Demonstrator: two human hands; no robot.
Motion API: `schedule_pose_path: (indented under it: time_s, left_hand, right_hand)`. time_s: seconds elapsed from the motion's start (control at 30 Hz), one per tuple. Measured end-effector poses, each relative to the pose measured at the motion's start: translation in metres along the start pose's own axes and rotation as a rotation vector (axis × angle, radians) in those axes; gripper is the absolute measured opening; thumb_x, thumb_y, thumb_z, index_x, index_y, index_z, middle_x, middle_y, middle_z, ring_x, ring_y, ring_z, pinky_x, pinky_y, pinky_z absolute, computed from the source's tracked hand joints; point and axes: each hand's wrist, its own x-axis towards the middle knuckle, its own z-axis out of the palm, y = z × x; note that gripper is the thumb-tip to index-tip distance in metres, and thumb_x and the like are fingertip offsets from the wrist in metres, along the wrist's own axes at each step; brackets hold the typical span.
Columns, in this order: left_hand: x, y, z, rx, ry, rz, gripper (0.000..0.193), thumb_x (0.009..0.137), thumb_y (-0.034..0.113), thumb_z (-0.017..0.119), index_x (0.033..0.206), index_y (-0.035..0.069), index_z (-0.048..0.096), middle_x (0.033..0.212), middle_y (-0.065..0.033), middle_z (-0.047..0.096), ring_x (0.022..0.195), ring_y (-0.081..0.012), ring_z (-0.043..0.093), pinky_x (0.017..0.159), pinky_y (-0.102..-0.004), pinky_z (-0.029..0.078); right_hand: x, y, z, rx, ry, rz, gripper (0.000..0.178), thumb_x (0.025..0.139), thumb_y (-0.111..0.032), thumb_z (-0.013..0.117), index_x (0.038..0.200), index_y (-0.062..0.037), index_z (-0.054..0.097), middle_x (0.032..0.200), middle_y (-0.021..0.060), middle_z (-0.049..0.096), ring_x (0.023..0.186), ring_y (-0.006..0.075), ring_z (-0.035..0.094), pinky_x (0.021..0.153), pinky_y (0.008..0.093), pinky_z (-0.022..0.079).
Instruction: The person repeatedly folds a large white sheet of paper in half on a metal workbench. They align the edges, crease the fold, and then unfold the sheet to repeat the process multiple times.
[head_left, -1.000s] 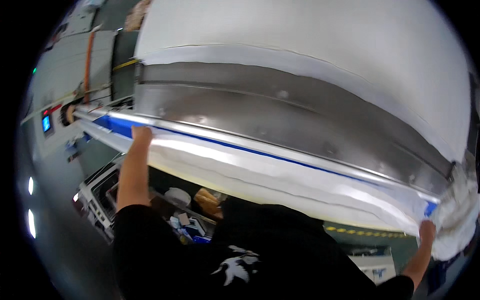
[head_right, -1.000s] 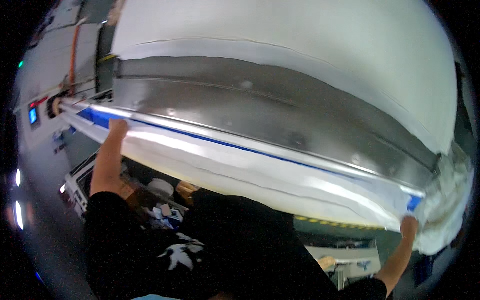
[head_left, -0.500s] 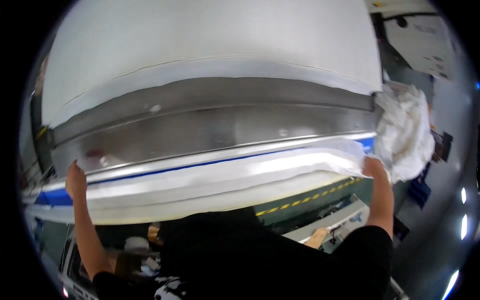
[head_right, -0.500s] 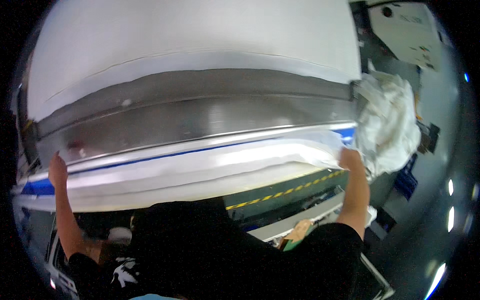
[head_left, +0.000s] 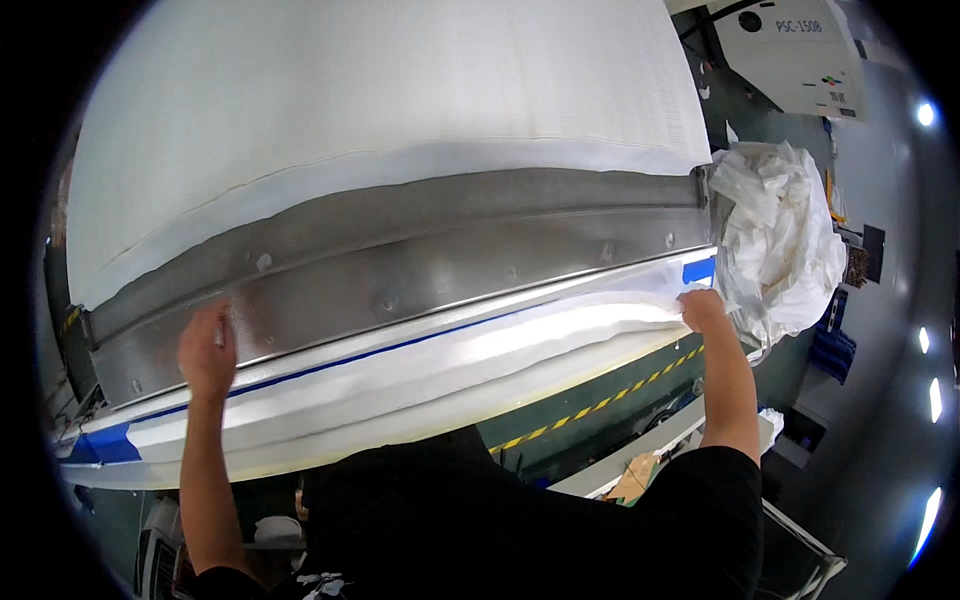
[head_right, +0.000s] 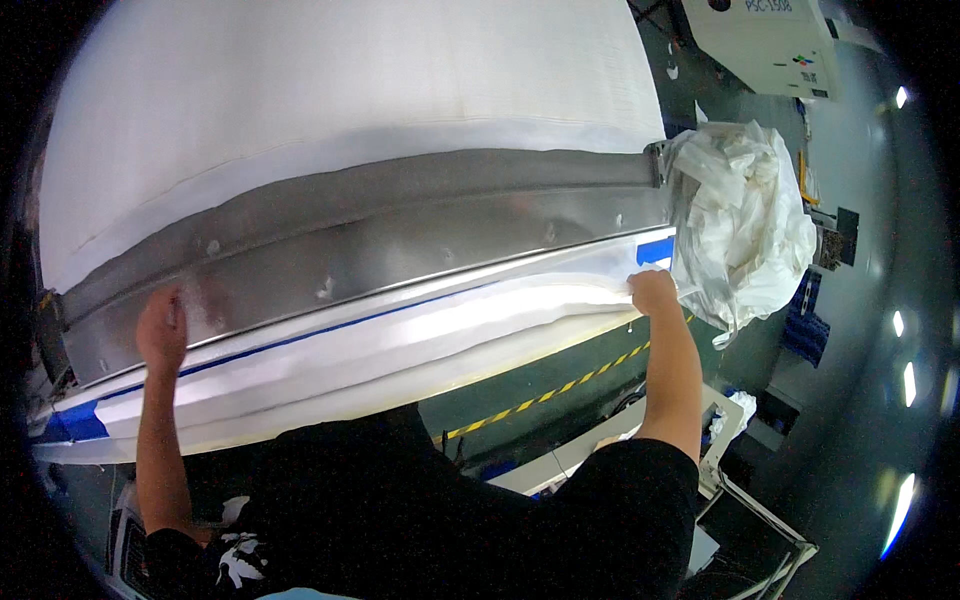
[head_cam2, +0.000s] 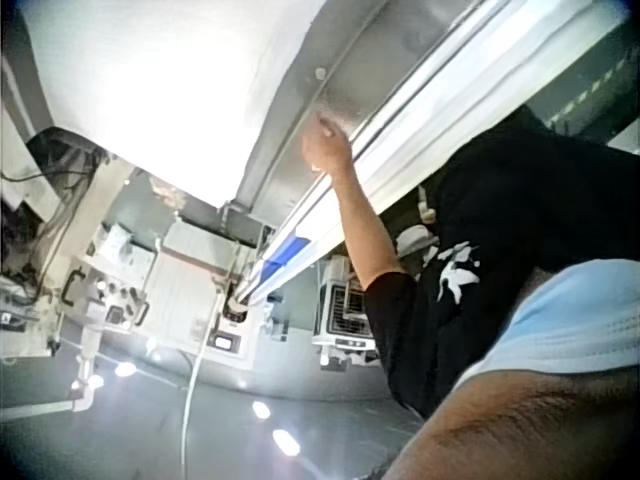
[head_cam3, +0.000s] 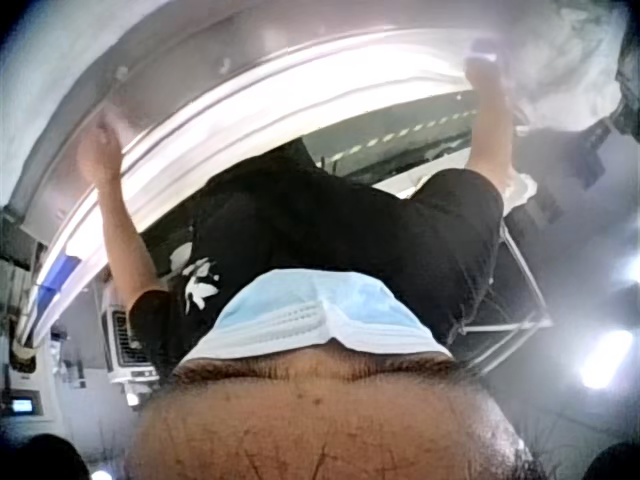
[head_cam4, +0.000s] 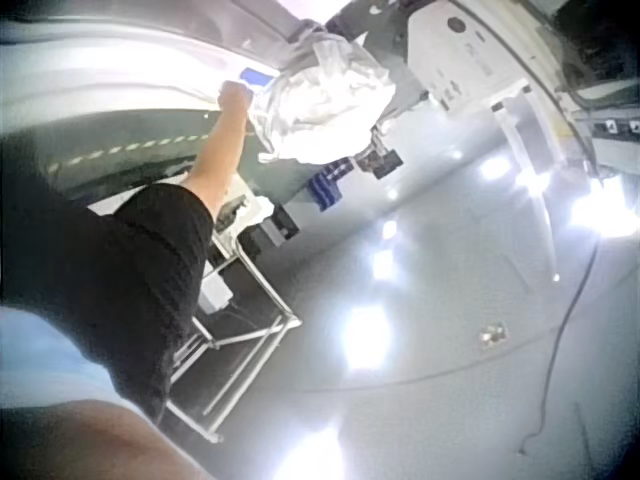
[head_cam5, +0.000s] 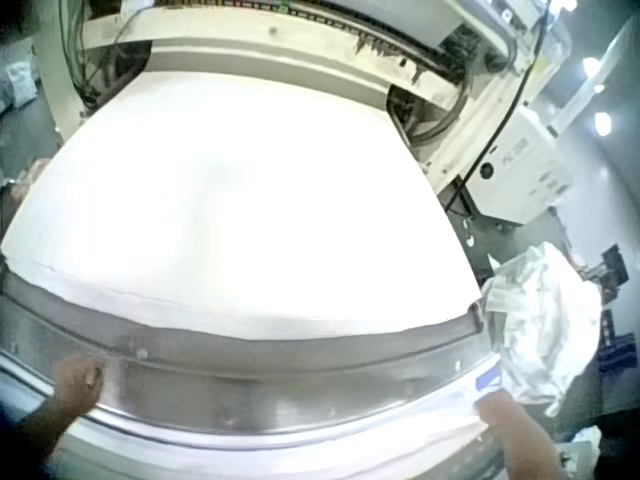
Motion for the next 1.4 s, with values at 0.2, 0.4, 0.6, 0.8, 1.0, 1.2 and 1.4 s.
schedule_pose_path:
  time_s: [0.2, 0.4, 0.6, 0.8, 1.0, 1.2, 1.4]
  left_hand:
    - [0.020, 0.127, 0.045, -0.452, -0.229, 0.254, 0.026, 0.076, 0.003, 0.060, 0.101, 0.009, 0.063, 0.095, -0.0106, 0.064, 0.086, -0.0292, 0.061, 0.077, -0.0403, 0.048]
    - [0.027, 0.261, 0.072, -0.801, -0.482, 0.526, 0.026, 0.083, 0.013, 0.058, 0.108, 0.007, 0.060, 0.103, -0.0135, 0.062, 0.096, -0.0306, 0.059, 0.084, -0.0413, 0.046]
    - [0.025, 0.322, 0.098, -0.923, -0.682, 0.526, 0.037, 0.093, 0.032, 0.045, 0.116, 0.004, 0.056, 0.112, -0.0186, 0.058, 0.106, -0.0344, 0.054, 0.091, -0.0427, 0.042]
    - [0.025, 0.294, 0.110, -0.717, -1.402, 0.351, 0.079, 0.092, 0.064, 0.015, 0.120, 0.004, 0.058, 0.126, -0.0221, 0.052, 0.117, -0.0384, 0.048, 0.100, -0.0434, 0.035]
    - [0.041, 0.227, 0.047, -0.749, -0.886, 0.335, 0.048, 0.095, 0.047, 0.036, 0.109, 0.009, 0.062, 0.105, -0.0148, 0.063, 0.097, -0.0314, 0.058, 0.087, -0.0419, 0.044]
    - [0.035, 0.058, 0.019, -0.993, -0.207, -0.398, 0.034, 0.092, 0.032, 0.056, 0.114, 0.007, 0.060, 0.098, -0.0051, 0.066, 0.094, -0.0136, 0.059, 0.080, -0.0264, 0.047]
    - [-0.011, -0.092, 0.015, -0.547, 0.229, -0.486, 0.033, 0.092, 0.027, 0.054, 0.115, 0.003, 0.058, 0.111, -0.0119, 0.061, 0.102, -0.0231, 0.058, 0.089, -0.0345, 0.045]
  right_hand:
    - [-0.014, -0.026, -0.020, 0.013, 0.107, -0.135, 0.018, 0.076, -0.018, 0.055, 0.089, -0.0149, 0.067, 0.081, 0.0078, 0.067, 0.080, 0.0265, 0.065, 0.074, 0.0413, 0.048]
    - [-0.037, -0.068, -0.060, -0.014, 0.058, -0.320, 0.021, 0.070, -0.020, 0.056, 0.087, -0.0130, 0.067, 0.082, 0.0087, 0.065, 0.083, 0.0263, 0.063, 0.081, 0.0393, 0.045]
    - [-0.058, -0.113, -0.087, 0.186, 0.132, -0.597, 0.031, 0.063, -0.023, 0.064, 0.091, -0.0083, 0.064, 0.085, 0.0129, 0.062, 0.087, 0.0306, 0.058, 0.086, 0.0378, 0.044]
    - [-0.057, -0.163, -0.138, 0.553, -0.272, -0.528, 0.046, 0.067, -0.029, 0.064, 0.107, -0.0051, 0.061, 0.098, 0.0182, 0.065, 0.094, 0.0354, 0.060, 0.085, 0.0415, 0.046]
    - [-0.007, -0.196, -0.133, 0.761, -0.391, -0.616, 0.055, 0.065, -0.037, 0.069, 0.108, -0.0033, 0.060, 0.099, 0.0182, 0.065, 0.093, 0.0329, 0.061, 0.084, 0.0382, 0.046]
    - [0.003, -0.208, -0.119, 0.908, -0.249, -0.475, 0.034, 0.068, -0.027, 0.073, 0.091, -0.0031, 0.066, 0.080, 0.0085, 0.068, 0.075, 0.0190, 0.063, 0.071, 0.0293, 0.049]
    - [-0.007, -0.250, -0.140, 0.753, -0.093, -0.582, 0.030, 0.071, -0.028, 0.072, 0.089, -0.0055, 0.065, 0.077, 0.0083, 0.066, 0.071, 0.0193, 0.062, 0.070, 0.0303, 0.049]
